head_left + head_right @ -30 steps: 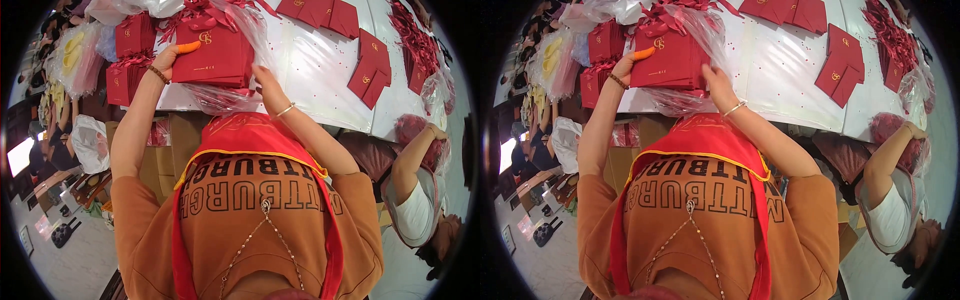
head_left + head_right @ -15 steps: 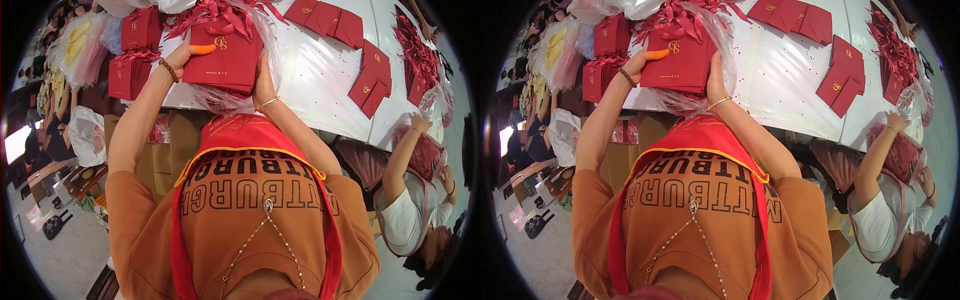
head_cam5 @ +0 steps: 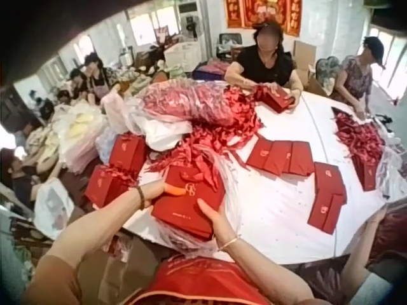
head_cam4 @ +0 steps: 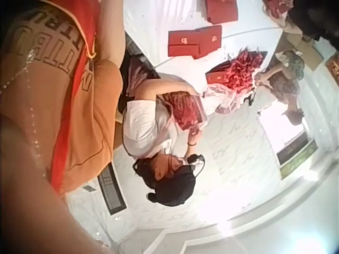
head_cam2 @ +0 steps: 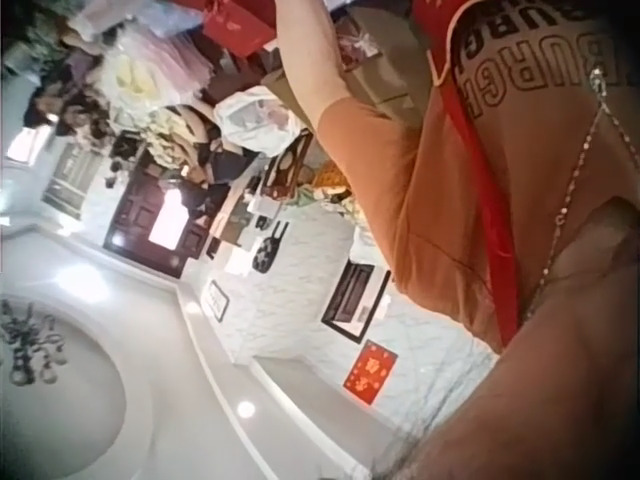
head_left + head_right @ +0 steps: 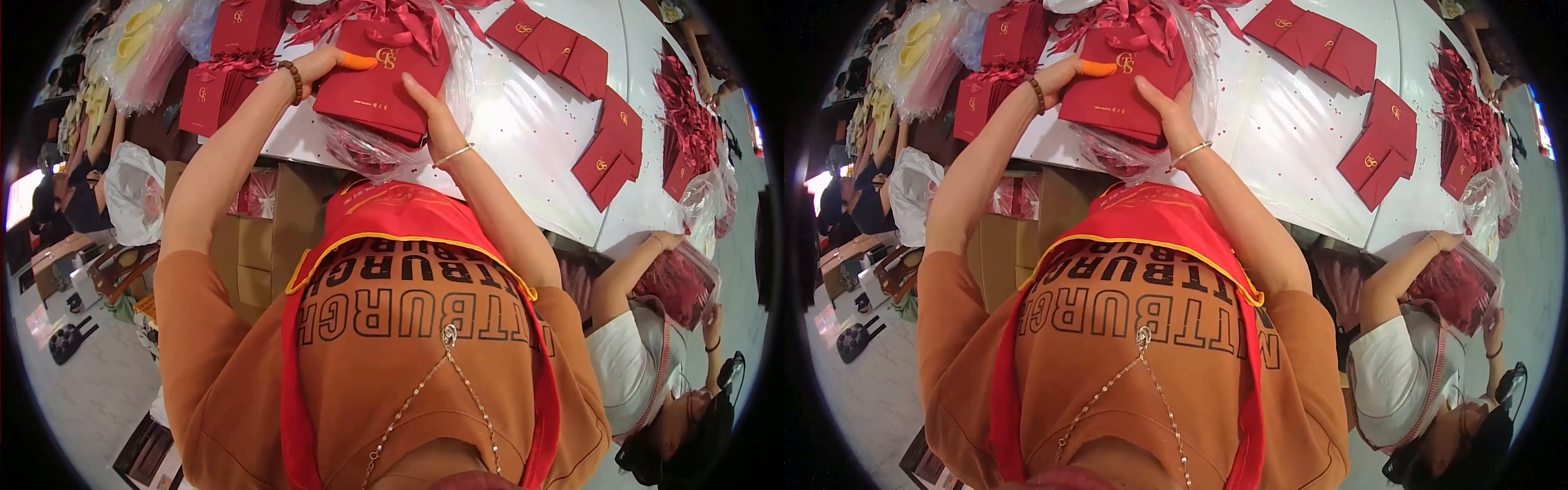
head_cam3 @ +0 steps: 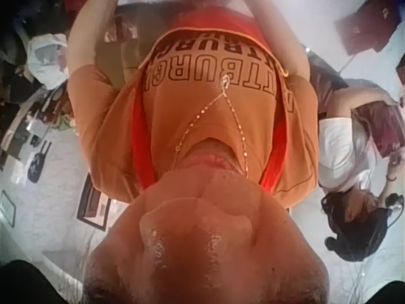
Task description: Packing red envelopes into plastic bags and arranging them into boxes.
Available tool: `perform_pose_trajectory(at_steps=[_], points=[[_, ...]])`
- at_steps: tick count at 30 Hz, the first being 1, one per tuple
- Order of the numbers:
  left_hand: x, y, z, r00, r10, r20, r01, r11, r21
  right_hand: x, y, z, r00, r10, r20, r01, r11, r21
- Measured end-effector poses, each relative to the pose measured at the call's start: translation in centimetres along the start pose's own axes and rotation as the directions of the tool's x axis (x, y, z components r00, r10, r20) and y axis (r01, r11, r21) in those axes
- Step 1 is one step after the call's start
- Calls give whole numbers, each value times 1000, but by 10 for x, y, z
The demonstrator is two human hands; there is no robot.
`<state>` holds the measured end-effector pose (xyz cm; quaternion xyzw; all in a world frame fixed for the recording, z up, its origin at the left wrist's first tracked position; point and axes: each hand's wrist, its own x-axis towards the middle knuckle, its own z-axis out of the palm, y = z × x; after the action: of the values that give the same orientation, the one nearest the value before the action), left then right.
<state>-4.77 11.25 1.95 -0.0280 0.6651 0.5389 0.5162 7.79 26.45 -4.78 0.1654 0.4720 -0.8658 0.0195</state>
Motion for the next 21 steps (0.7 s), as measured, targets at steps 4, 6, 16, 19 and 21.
perform_pose_trajectory(at_steps=[4, 6, 16, 19, 21], points=[[5, -8, 0, 998, 46, -39, -47, 999, -26, -22, -6, -8, 1000, 1, 27, 0, 999, -49], [7, -13, 2, 971, 213, -104, -218, 976, -32, -52, -12, -8, 988, 71, 135, -27, 953, -302], [9, -9, -1, 987, 152, -47, -150, 988, 40, -81, -29, 33, 837, 257, 483, 514, -67, -855], [11, -9, -3, 992, 117, -40, -118, 993, -7, -78, -18, 55, 726, 128, 676, 688, -103, -719], [7, -6, 2, 993, 79, -83, -82, 996, -34, -84, -16, 65, 651, 13, 759, 749, -175, -639]])
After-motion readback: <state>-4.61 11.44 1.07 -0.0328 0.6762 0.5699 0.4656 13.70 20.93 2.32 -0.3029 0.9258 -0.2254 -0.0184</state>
